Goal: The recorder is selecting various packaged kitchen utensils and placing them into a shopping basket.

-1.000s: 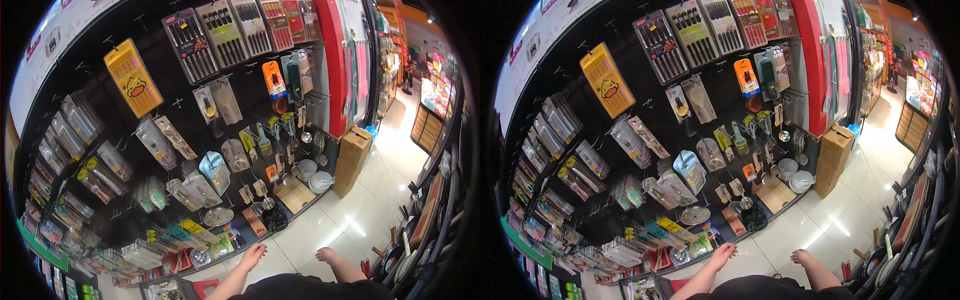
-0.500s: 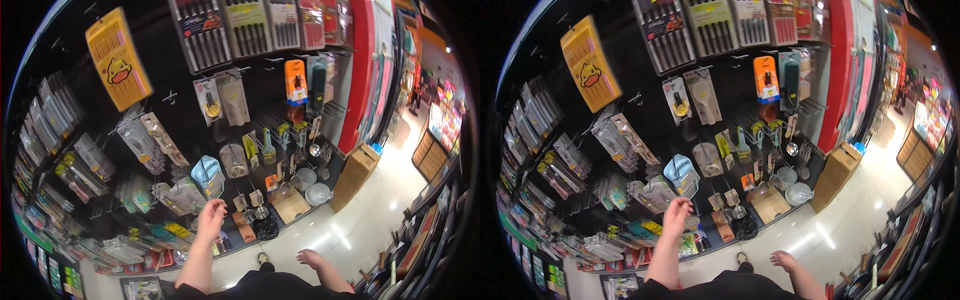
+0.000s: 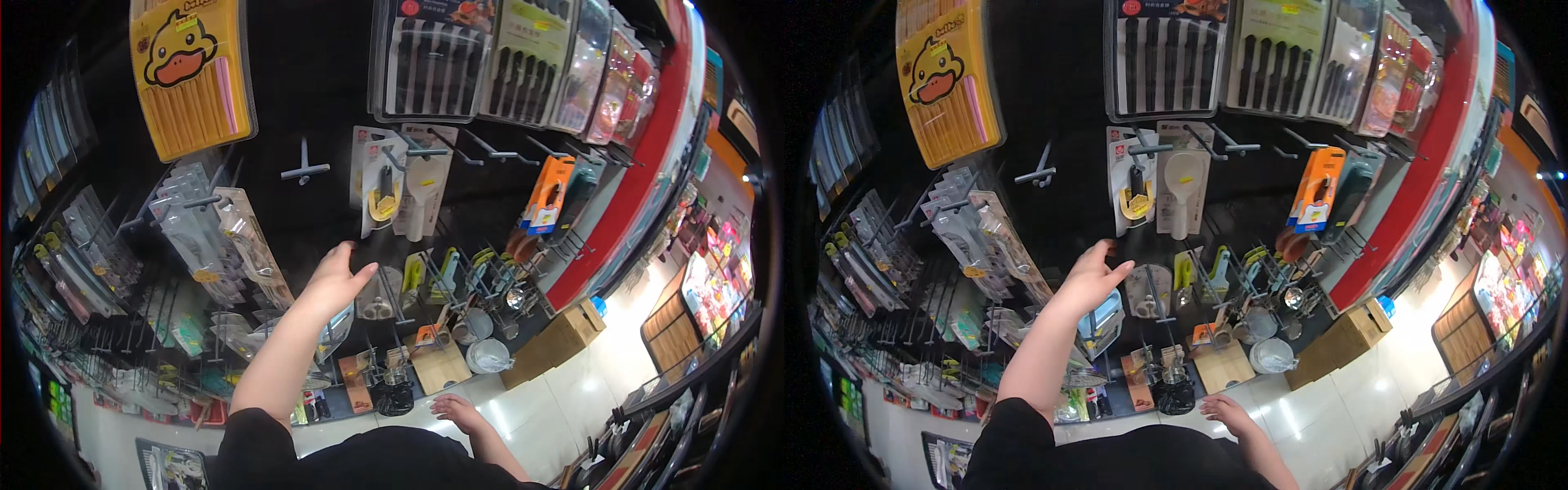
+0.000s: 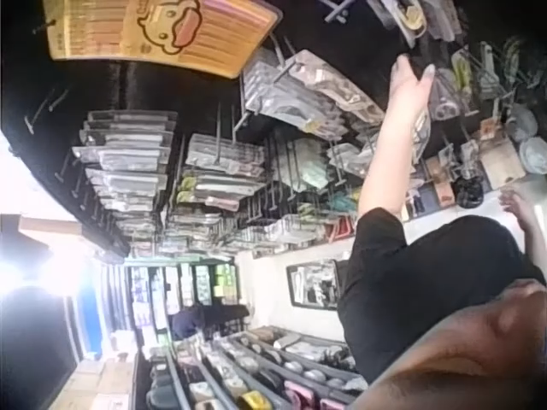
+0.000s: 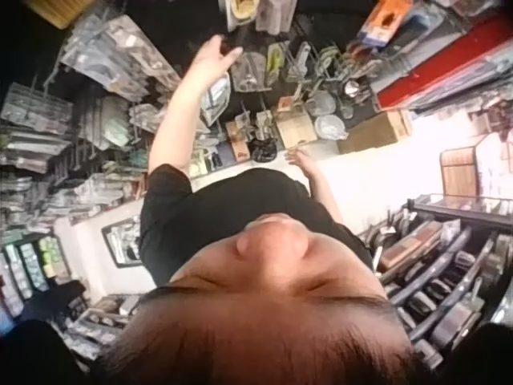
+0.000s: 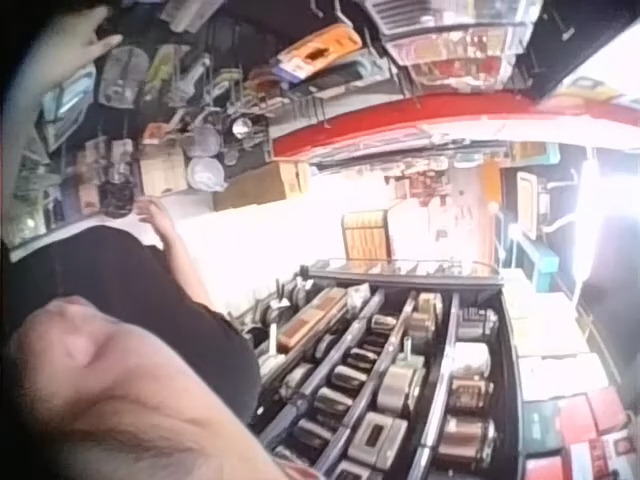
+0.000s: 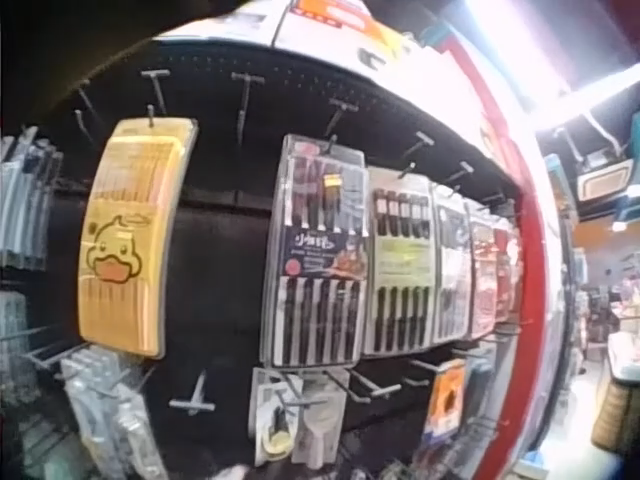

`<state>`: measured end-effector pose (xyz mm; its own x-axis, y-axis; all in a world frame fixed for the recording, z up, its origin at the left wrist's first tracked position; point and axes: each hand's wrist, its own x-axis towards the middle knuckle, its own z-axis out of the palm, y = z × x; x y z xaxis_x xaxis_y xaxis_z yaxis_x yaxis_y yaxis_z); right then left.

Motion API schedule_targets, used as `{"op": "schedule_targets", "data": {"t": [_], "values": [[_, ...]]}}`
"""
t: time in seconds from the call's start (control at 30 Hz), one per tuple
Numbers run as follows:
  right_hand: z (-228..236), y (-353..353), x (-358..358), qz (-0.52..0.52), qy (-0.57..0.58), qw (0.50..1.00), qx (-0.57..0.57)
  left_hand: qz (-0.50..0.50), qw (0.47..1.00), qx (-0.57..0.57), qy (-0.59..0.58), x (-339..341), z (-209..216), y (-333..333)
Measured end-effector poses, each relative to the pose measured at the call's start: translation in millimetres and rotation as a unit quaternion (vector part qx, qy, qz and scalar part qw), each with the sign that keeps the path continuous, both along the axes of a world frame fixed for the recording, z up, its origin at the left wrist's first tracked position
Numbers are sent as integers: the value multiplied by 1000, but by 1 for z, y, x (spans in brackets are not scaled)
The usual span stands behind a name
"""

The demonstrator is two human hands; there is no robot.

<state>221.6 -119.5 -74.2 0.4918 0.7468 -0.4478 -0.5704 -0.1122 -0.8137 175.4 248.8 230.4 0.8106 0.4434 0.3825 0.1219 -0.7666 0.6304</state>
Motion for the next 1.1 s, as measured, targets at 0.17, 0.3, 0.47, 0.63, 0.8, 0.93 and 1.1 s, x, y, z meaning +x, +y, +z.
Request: {"op": "schedule_targets", "data": {"t": [0.17, 0.3, 0.47, 0.63, 0.8, 0.93, 1.1], "values": [[-37, -23, 37, 23, 32, 999, -30, -9, 997, -79, -14, 24, -18, -4], [-63, -30, 73, -34, 30, 996, -71, 7, 994, -107, -38, 28, -12, -26], [-42, -10, 108, 9, 16, 1000, -7, 21, 983, -178, -43, 2, -1, -65], [-36, -4, 143, 129, -47, 990, -12, 29, 978, -201, -49, -33, -8, -109], [-40, -7, 164, 241, -93, 964, -67, 72, 951, -280, -106, -59, 0, -159], [-37, 0, 175, 320, -94, 941, -50, 64, 954, -277, -95, -66, -3, -181], [-48, 9, 169, 356, -61, 931, -43, 86, 952, -288, -54, -80, -4, -224]]}}
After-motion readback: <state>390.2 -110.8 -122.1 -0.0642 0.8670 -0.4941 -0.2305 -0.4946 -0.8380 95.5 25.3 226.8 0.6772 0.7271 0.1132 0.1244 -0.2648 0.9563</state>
